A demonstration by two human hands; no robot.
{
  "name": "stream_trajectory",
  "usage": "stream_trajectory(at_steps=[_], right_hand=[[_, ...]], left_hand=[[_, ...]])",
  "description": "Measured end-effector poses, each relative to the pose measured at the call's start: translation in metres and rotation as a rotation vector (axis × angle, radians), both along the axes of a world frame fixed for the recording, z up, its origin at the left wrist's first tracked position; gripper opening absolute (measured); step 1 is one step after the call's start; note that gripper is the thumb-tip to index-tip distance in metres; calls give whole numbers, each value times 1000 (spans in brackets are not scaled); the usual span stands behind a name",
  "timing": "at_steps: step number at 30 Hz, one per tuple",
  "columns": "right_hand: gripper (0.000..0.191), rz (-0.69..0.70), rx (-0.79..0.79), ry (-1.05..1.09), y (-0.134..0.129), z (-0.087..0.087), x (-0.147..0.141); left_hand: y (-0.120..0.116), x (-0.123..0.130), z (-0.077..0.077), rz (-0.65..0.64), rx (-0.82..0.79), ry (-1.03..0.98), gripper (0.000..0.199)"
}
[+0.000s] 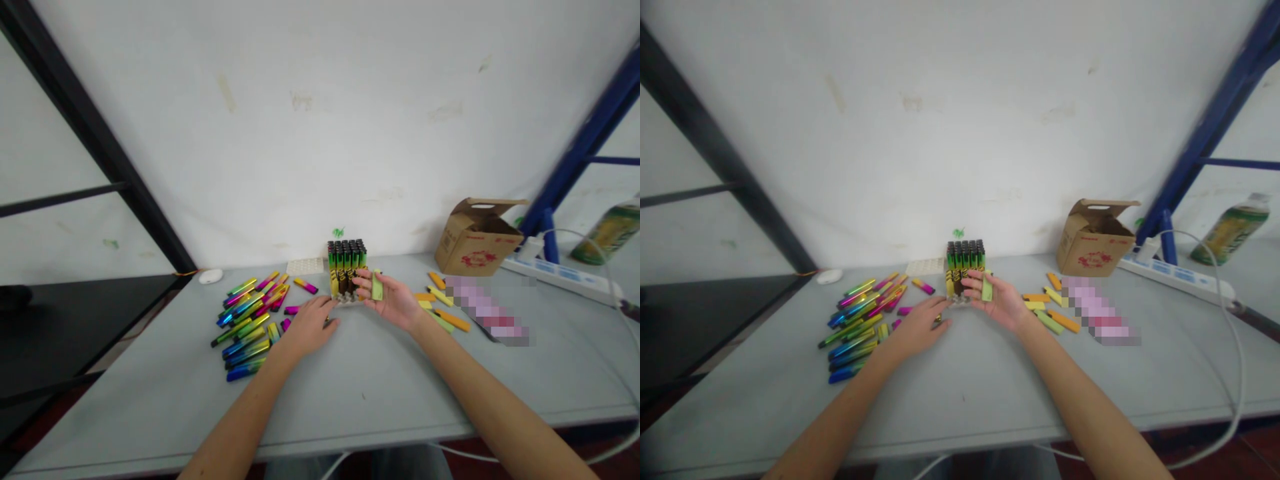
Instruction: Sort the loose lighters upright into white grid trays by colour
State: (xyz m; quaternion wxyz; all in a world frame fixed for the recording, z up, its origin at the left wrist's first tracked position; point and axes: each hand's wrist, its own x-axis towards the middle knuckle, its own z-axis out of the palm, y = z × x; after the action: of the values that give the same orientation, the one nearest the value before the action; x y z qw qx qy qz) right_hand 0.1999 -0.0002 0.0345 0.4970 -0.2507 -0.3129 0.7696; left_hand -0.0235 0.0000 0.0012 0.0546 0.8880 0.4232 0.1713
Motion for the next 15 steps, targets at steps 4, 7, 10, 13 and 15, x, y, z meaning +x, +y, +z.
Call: stream_trajectory(at_steps=[4,7,10,13,15], right_hand=[[17,-74,98,-142,2,0,6],[17,-217,206,-277,8,-3,16],[25,-436,347,-503,14,-6,27],[31,-591,503,-776,16,-8,33],[34,-590,582,-883,17,-9,35]], left_hand=[[-1,0,2,15,-17,23,42],[-1,1,4,22,-33,25,43],[-2,1,4,32,-42,20,44],[-2,1,4,37,-37,19,44],[-3,0,3,36,-35,19,44]])
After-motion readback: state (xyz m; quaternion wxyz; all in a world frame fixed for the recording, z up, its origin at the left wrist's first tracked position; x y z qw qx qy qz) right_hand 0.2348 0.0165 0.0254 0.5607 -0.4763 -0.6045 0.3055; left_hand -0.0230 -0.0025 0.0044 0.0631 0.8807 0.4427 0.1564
